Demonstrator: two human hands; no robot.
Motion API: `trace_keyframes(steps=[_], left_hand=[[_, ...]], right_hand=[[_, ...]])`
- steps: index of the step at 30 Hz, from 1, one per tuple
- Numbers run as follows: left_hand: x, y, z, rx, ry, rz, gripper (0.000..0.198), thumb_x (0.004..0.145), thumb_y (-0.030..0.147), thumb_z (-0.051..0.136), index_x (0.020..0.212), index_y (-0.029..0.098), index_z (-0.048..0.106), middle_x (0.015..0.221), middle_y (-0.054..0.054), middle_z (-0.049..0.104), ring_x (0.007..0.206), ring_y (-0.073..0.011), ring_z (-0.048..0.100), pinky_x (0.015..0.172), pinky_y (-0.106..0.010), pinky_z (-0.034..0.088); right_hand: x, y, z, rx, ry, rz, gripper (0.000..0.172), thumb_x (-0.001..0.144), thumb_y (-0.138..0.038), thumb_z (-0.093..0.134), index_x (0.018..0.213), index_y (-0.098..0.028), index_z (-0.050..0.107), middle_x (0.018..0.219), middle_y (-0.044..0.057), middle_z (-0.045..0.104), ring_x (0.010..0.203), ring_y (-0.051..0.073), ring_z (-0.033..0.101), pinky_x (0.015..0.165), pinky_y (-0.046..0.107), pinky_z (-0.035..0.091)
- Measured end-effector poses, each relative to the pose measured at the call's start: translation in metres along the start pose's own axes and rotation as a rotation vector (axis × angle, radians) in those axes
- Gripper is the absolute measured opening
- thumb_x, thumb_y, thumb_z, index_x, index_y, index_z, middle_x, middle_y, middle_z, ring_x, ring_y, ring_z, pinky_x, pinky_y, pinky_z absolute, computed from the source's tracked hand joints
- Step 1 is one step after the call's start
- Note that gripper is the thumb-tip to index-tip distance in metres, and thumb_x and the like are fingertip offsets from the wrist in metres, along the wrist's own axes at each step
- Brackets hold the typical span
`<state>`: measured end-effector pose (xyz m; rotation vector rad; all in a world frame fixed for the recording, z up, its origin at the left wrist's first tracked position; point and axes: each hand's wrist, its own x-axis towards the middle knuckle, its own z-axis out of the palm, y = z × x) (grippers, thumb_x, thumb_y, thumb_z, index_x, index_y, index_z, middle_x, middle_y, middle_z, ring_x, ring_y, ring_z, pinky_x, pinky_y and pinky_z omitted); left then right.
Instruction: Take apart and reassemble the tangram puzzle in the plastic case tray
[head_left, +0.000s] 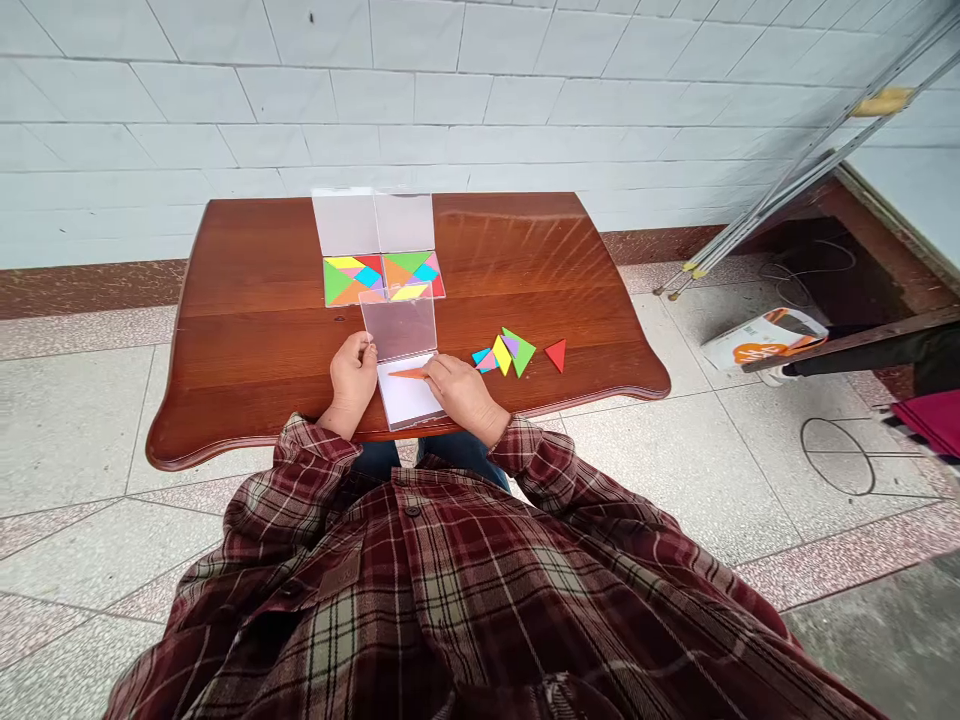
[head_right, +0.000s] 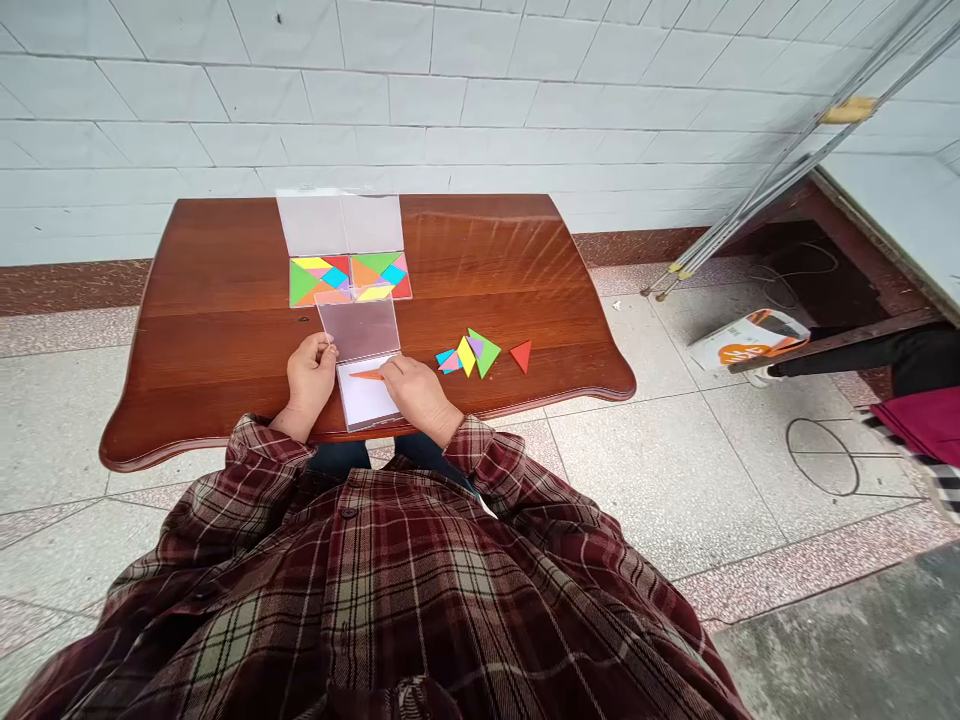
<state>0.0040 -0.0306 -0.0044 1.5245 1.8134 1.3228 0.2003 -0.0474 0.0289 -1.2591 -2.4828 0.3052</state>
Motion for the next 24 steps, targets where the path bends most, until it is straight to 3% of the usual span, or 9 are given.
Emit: trace_keyframes(steps=[5,12,24], left_hand=[[0.001,-0.002,0.001,-0.008,0.002,0.01,0.012,0.08,0.024,0.05,0.088,0.019,0.058,0.074,0.001,0.06,0.069,-0.013,0.056,0.073,-0.027,0.045],[0.001,-0.002,0.002,-0.006,-0.001,0.012,0.013,0.08,0.025,0.049,0.088,0.019,0.057,0.072,0.002,0.059,0.068,-0.0124,0.055,0.072,-0.026,0.044],[0.002,0.001,0.001,0.007,0.008,0.001,0.011,0.079,0.023,0.051,0.088,0.019,0.057,0.072,0.003,0.059,0.069,-0.0124,0.055,0.074,-0.027,0.045]], right_hand=[[0.006,0.001,0.011,-0.117,-0.078,-0.072,0.022,0.096,-0.016,0.042,0.089,-0.014,0.063,0.093,0.01,0.061,0.086,0.021,0.053,0.082,0.033,0.041],[0.004,0.0,0.011,-0.099,-0.122,-0.141,0.023,0.097,-0.015,0.041,0.094,-0.014,0.064,0.099,0.011,0.061,0.09,0.02,0.052,0.082,0.033,0.04],[0.017,0.0,0.003,-0.069,-0.182,-0.035,0.028,0.097,-0.01,0.036,0.096,-0.012,0.064,0.104,0.01,0.062,0.096,0.019,0.054,0.089,0.031,0.041]])
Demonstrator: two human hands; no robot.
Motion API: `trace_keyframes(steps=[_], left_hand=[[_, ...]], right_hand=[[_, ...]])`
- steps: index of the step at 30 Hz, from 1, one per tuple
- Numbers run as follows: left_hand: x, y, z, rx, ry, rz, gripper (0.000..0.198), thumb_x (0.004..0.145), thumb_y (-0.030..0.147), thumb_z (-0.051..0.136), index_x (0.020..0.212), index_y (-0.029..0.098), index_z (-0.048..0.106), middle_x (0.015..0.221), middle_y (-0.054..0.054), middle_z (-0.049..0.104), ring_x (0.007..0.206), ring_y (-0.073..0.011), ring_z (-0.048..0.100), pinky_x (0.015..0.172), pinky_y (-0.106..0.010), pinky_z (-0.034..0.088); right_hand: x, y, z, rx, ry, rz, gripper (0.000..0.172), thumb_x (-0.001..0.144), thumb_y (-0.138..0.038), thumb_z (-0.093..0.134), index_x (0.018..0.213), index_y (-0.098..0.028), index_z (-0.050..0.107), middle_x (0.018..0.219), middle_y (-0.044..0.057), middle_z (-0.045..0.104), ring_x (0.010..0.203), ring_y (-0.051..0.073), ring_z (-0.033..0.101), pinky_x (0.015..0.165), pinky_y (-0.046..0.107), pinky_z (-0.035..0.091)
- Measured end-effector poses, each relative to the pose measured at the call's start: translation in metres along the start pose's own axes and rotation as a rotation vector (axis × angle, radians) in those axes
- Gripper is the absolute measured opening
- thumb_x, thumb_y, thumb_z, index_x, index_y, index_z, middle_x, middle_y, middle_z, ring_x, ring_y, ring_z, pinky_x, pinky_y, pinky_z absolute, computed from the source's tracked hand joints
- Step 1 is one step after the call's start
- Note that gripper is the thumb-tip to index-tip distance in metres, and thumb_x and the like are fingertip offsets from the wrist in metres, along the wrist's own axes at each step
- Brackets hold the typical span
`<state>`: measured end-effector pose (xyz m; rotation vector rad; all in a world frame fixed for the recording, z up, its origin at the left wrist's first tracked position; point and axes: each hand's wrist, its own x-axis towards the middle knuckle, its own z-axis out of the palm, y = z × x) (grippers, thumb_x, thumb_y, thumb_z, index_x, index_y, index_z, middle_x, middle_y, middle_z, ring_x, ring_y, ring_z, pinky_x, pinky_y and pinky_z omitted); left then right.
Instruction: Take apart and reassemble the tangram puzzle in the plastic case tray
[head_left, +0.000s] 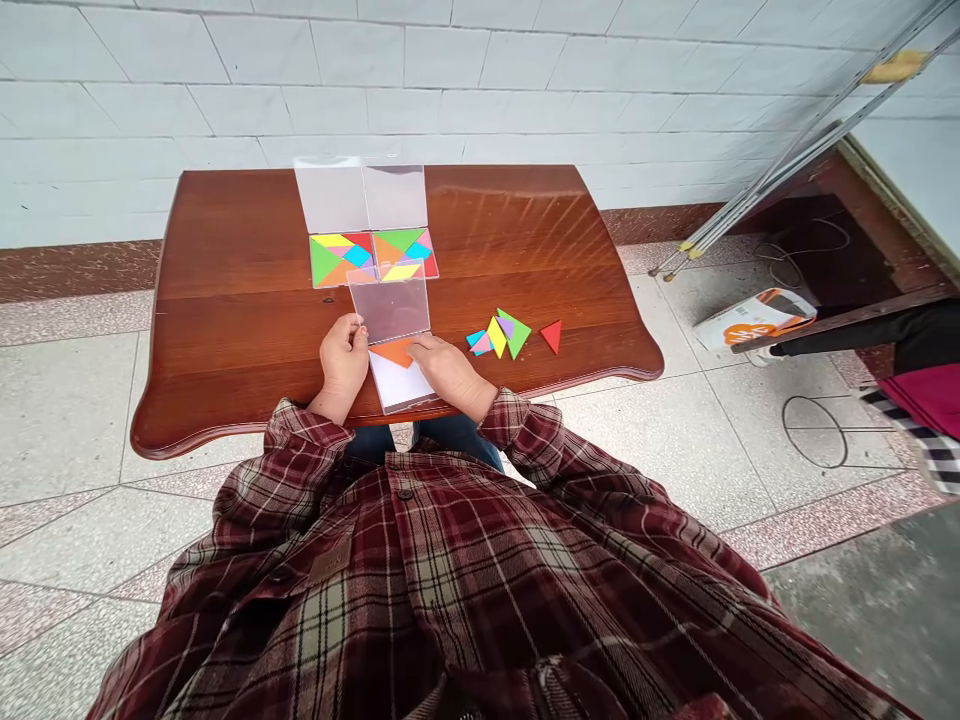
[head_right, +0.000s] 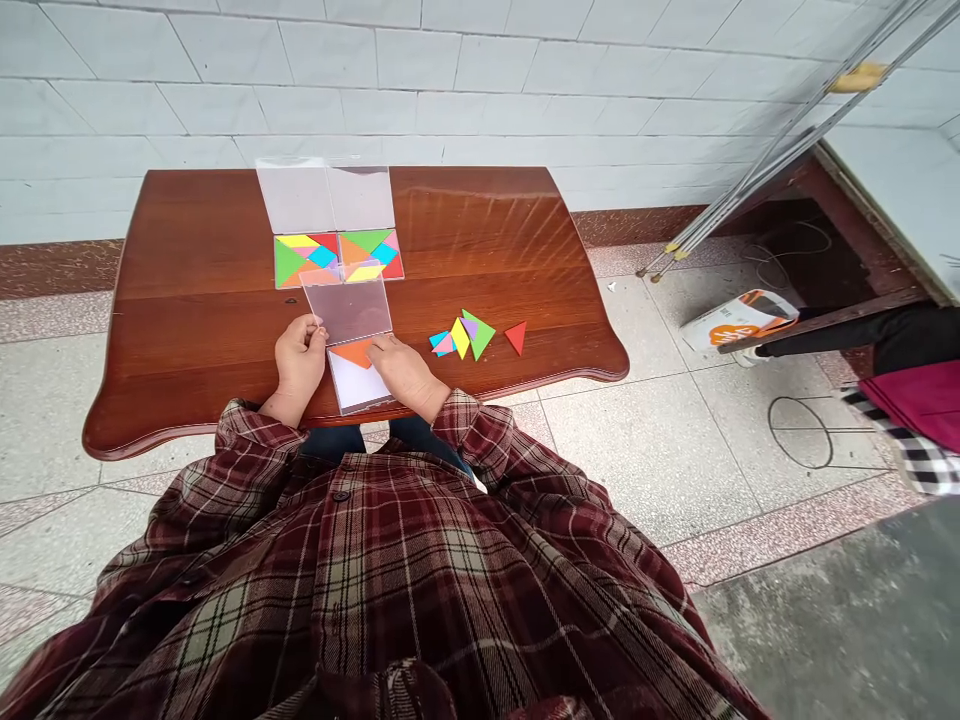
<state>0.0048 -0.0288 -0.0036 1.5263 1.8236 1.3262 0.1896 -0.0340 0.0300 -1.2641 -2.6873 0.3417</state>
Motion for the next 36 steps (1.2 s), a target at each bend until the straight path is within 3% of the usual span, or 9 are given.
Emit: trace_keyframes(steps=[4,8,12,15,18,20,27,32,36], left_hand=[[0.001,0.001,-0.001,0.006,0.005,-0.01,0.013,0.079,0.022,0.051,0.089,0.019,0.058,0.075,0.001,0.061,0.071,-0.0129,0.057,0.075,-0.027,0.046],[0.003,0.0,-0.001,0.002,-0.008,-0.024,0.015,0.08,0.021,0.051,0.092,0.018,0.06,0.078,0.0,0.062,0.073,-0.013,0.059,0.076,-0.028,0.047],[0.005,-0.008,0.002,0.003,-0.005,-0.038,0.018,0.082,0.024,0.05,0.096,0.018,0.059,0.083,-0.001,0.062,0.078,-0.0131,0.06,0.078,-0.028,0.049],[0.007,-0.014,0.004,0.004,0.001,-0.04,0.019,0.082,0.026,0.05,0.097,0.019,0.059,0.085,-0.002,0.062,0.078,-0.0131,0.06,0.077,-0.027,0.05],[0.008,-0.017,0.005,0.009,-0.01,-0.039,0.02,0.082,0.027,0.05,0.098,0.019,0.059,0.083,-0.002,0.061,0.077,-0.0133,0.06,0.078,-0.028,0.05],[0.008,-0.018,0.004,0.003,-0.008,-0.033,0.021,0.082,0.027,0.05,0.1,0.019,0.059,0.083,-0.002,0.062,0.079,-0.0138,0.061,0.08,-0.029,0.051],[0.008,-0.014,0.0,0.014,0.011,-0.014,0.02,0.08,0.027,0.051,0.096,0.019,0.06,0.079,-0.001,0.061,0.074,-0.0131,0.06,0.077,-0.028,0.049],[0.007,-0.01,-0.002,0.035,-0.01,0.004,0.019,0.079,0.027,0.051,0.094,0.018,0.059,0.079,0.0,0.062,0.074,-0.0133,0.06,0.079,-0.029,0.048],[0.006,-0.007,-0.001,0.034,-0.01,-0.007,0.019,0.079,0.027,0.051,0.095,0.018,0.059,0.077,0.0,0.062,0.073,-0.0139,0.059,0.08,-0.03,0.048]], right_hand=[[-0.002,-0.002,0.0,0.063,0.019,0.002,0.026,0.096,-0.011,0.039,0.092,-0.013,0.065,0.102,0.01,0.062,0.095,0.019,0.054,0.091,0.033,0.041],[-0.007,0.011,-0.011,0.131,0.172,0.072,0.024,0.094,-0.013,0.041,0.096,-0.015,0.065,0.106,0.011,0.063,0.098,0.021,0.054,0.092,0.034,0.042],[-0.027,0.057,-0.037,0.146,0.331,0.271,0.024,0.09,-0.014,0.043,0.098,-0.016,0.065,0.102,0.011,0.064,0.1,0.022,0.055,0.093,0.035,0.042],[-0.053,0.102,-0.056,0.075,0.398,0.572,0.025,0.087,-0.016,0.046,0.105,-0.016,0.064,0.103,0.013,0.064,0.099,0.025,0.056,0.092,0.039,0.043],[-0.077,0.134,-0.063,0.018,0.318,0.848,0.033,0.083,-0.021,0.057,0.114,-0.011,0.061,0.104,0.016,0.063,0.097,0.027,0.058,0.09,0.04,0.044],[-0.086,0.143,-0.061,0.013,0.244,0.919,0.039,0.081,-0.023,0.062,0.117,-0.009,0.059,0.106,0.017,0.062,0.097,0.027,0.058,0.089,0.04,0.045],[-0.066,0.123,-0.043,0.071,0.128,0.732,0.046,0.077,-0.021,0.065,0.121,-0.011,0.056,0.112,0.017,0.061,0.1,0.027,0.057,0.09,0.039,0.044],[-0.053,0.133,-0.041,0.154,0.018,0.817,0.052,0.067,-0.023,0.075,0.115,-0.009,0.057,0.11,0.016,0.06,0.097,0.025,0.056,0.087,0.036,0.043],[-0.057,0.148,-0.043,0.32,0.003,0.868,0.044,0.064,-0.026,0.077,0.101,-0.014,0.057,0.092,0.005,0.06,0.08,0.017,0.054,0.075,0.03,0.042]])
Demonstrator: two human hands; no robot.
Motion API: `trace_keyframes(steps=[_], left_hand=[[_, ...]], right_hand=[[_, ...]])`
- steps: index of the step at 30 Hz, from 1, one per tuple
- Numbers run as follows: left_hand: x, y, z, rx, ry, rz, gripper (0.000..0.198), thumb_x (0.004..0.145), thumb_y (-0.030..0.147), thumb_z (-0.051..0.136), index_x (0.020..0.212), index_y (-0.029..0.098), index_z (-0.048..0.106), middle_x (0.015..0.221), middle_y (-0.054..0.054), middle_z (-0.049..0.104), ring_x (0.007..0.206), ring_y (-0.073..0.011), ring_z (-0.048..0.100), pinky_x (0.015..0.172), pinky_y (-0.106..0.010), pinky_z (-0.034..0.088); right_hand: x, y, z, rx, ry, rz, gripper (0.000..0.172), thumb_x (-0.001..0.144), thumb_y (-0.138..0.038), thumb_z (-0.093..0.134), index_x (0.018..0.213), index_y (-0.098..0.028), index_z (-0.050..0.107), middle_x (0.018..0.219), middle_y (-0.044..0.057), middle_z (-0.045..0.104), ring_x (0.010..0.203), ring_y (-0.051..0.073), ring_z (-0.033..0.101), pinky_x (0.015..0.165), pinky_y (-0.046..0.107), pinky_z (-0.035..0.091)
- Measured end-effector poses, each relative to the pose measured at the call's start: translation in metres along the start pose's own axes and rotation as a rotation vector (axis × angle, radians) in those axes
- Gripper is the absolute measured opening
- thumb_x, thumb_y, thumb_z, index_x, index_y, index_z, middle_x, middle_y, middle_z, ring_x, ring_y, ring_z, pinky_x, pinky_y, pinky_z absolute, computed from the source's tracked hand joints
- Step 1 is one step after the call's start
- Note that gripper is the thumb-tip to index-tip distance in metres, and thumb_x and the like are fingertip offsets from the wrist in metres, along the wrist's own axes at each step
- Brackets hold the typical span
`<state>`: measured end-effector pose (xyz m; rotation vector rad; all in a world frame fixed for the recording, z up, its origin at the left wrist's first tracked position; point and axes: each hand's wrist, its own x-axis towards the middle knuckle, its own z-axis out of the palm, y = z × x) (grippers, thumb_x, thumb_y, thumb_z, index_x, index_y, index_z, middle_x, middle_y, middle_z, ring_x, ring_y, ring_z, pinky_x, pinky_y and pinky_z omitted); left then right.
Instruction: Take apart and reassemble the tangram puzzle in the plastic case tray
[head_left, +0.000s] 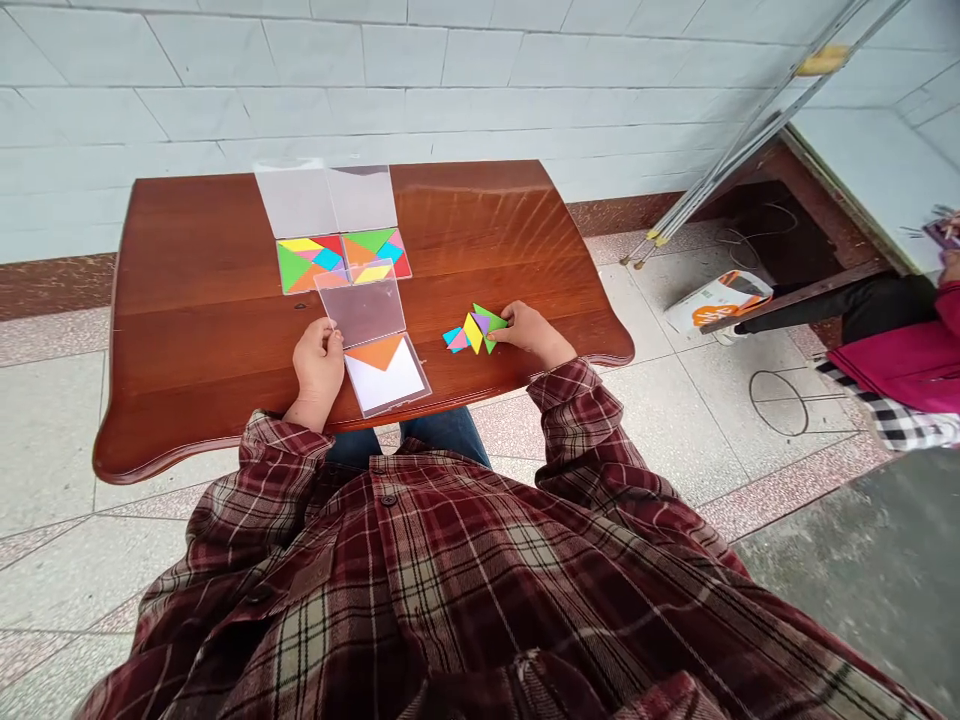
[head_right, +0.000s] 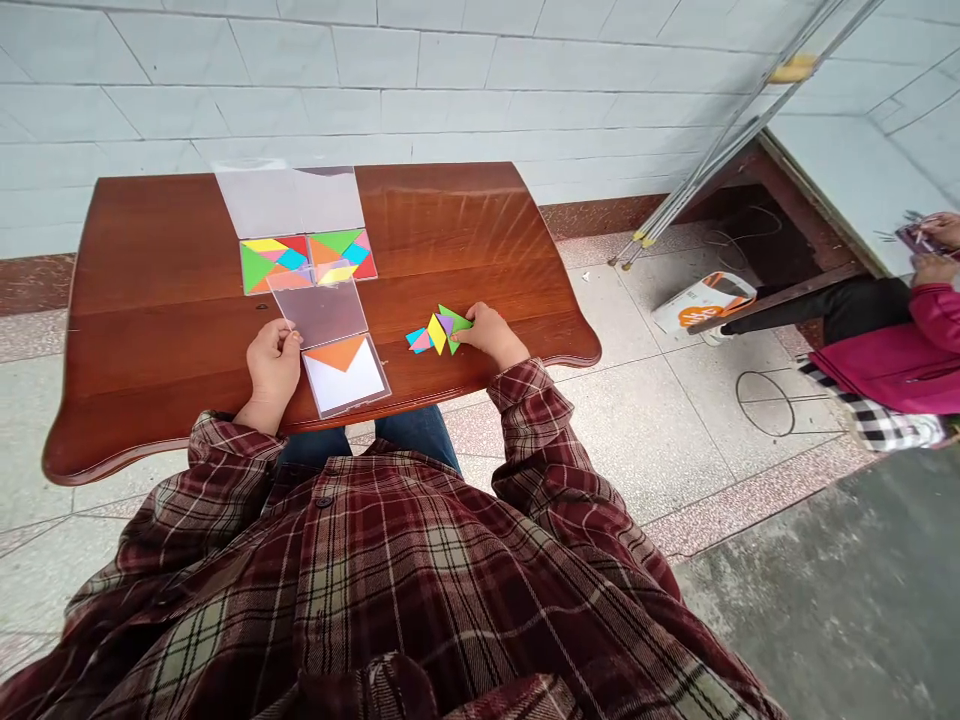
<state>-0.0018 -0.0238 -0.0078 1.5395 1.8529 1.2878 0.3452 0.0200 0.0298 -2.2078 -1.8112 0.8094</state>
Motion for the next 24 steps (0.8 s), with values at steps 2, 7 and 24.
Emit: trace_keyframes(steps=[2,7,24], left_hand=[[-0.001,0.001,0.0,-0.007,-0.001,-0.004,0.019,0.079,0.026,0.051,0.094,0.018,0.059,0.077,0.0,0.062,0.073,-0.0141,0.059,0.08,-0.03,0.048],[-0.001,0.001,0.001,-0.022,-0.012,-0.013,0.019,0.08,0.025,0.05,0.095,0.018,0.059,0.082,-0.002,0.063,0.077,-0.0153,0.06,0.079,-0.031,0.048],[-0.005,0.004,0.001,-0.028,-0.01,-0.02,0.014,0.08,0.027,0.05,0.089,0.02,0.058,0.076,-0.001,0.061,0.072,-0.0154,0.057,0.076,-0.031,0.047]], right_hand=[[0.0,0.001,-0.002,0.046,0.002,0.016,0.033,0.063,-0.025,0.076,0.088,-0.016,0.056,0.081,0.0,0.057,0.072,0.014,0.05,0.069,0.028,0.039],[-0.003,-0.003,0.002,0.15,0.093,0.055,0.024,0.065,-0.026,0.071,0.072,-0.019,0.049,0.066,-0.005,0.051,0.063,0.012,0.045,0.064,0.027,0.036],[-0.038,-0.023,-0.015,0.087,0.464,-0.175,0.022,0.081,-0.028,0.051,0.098,-0.017,0.059,0.077,0.004,0.06,0.071,0.018,0.055,0.072,0.03,0.042]])
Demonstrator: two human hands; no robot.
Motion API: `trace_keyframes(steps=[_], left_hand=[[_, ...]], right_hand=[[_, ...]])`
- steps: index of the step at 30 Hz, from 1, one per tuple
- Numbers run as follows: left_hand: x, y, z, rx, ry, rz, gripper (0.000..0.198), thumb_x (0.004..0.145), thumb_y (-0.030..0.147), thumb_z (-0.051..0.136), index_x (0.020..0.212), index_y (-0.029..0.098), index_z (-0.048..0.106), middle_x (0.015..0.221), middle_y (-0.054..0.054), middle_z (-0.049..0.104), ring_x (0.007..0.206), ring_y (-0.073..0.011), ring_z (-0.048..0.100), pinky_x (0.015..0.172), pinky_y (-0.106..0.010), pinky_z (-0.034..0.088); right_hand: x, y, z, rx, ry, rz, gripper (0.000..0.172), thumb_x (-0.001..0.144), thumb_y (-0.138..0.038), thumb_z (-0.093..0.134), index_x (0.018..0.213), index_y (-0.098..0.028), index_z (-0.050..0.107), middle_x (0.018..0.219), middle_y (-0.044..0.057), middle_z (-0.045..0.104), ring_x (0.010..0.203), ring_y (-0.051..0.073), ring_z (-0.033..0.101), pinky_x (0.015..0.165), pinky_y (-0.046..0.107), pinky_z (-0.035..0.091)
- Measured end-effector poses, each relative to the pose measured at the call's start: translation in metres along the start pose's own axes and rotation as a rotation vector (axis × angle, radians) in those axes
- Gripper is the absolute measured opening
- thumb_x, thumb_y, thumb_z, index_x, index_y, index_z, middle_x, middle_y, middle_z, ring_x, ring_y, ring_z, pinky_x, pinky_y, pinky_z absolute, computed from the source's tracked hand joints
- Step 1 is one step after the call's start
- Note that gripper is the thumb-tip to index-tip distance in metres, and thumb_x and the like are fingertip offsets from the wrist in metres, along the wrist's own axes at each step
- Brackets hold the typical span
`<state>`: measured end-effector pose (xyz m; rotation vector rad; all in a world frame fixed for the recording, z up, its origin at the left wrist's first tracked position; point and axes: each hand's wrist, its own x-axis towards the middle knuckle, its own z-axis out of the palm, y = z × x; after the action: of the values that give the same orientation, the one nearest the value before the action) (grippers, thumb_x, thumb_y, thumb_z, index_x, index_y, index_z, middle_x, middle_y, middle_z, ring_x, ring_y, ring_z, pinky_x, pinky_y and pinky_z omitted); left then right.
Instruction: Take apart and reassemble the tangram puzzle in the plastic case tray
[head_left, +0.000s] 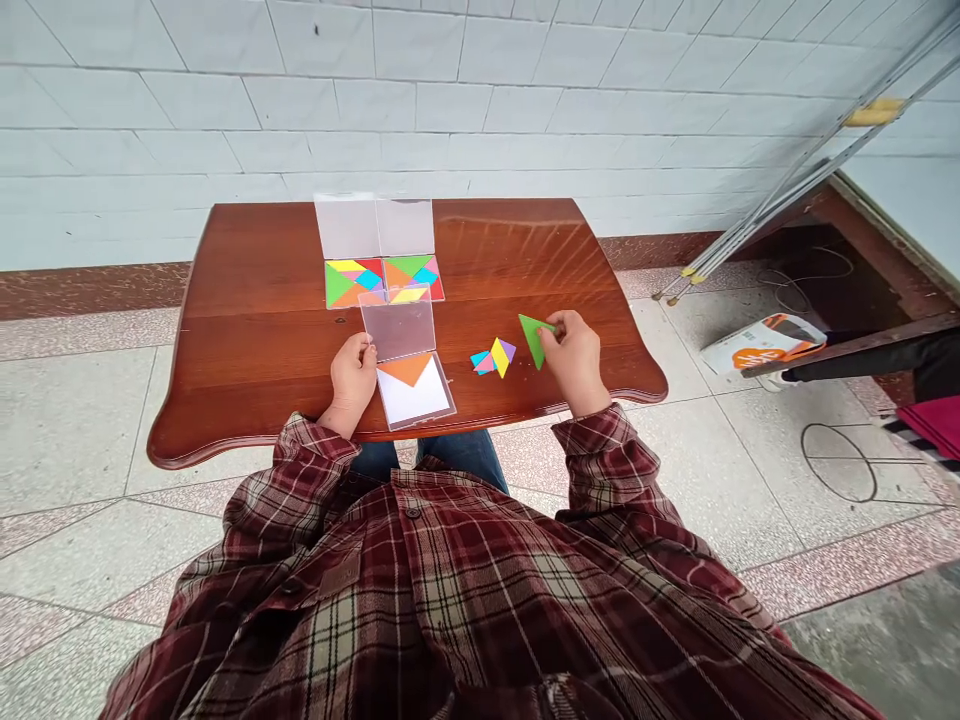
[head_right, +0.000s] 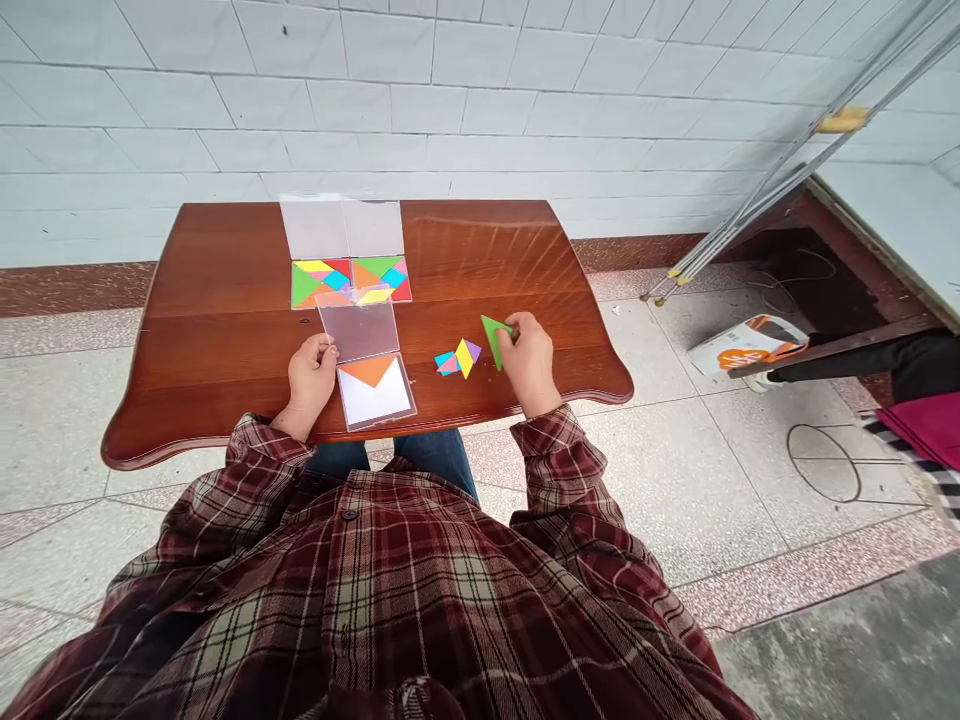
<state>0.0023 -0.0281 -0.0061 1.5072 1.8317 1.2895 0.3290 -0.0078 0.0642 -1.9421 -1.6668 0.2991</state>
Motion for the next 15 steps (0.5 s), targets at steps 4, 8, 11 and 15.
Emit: trace_keyframes(steps=[4,8,11,15], left_hand=[[0.0,0.002,-0.001,0.014,0.004,0.01,0.014,0.079,0.026,0.05,0.089,0.02,0.058,0.078,-0.001,0.062,0.073,-0.0152,0.058,0.077,-0.03,0.046],[0.0,0.005,-0.001,0.004,0.002,0.017,0.013,0.079,0.025,0.05,0.089,0.02,0.058,0.076,0.0,0.061,0.071,-0.0139,0.057,0.075,-0.028,0.046],[0.0,0.006,0.0,-0.002,0.001,0.01,0.012,0.079,0.024,0.05,0.088,0.02,0.057,0.076,0.0,0.061,0.071,-0.0138,0.056,0.074,-0.028,0.045],[0.0,0.006,0.001,-0.003,0.002,0.004,0.012,0.08,0.023,0.05,0.088,0.02,0.058,0.077,0.0,0.061,0.071,-0.0139,0.056,0.073,-0.028,0.044]], right_hand=[[-0.022,-0.036,0.012,0.111,-0.181,-0.152,0.021,0.083,-0.03,0.051,0.099,-0.018,0.057,0.073,0.0,0.058,0.066,0.015,0.052,0.067,0.026,0.041],[-0.054,-0.071,0.037,0.051,-0.401,-0.318,0.015,0.085,-0.027,0.05,0.096,-0.02,0.057,0.074,0.0,0.061,0.066,0.015,0.054,0.064,0.025,0.038],[-0.073,-0.091,0.051,-0.073,-0.468,-0.407,0.016,0.086,-0.022,0.049,0.1,-0.019,0.057,0.087,0.004,0.067,0.077,0.019,0.059,0.065,0.026,0.039],[-0.082,-0.109,0.057,-0.257,-0.48,-0.467,0.022,0.092,-0.022,0.043,0.109,-0.015,0.056,0.103,0.013,0.068,0.086,0.023,0.063,0.065,0.028,0.042]])
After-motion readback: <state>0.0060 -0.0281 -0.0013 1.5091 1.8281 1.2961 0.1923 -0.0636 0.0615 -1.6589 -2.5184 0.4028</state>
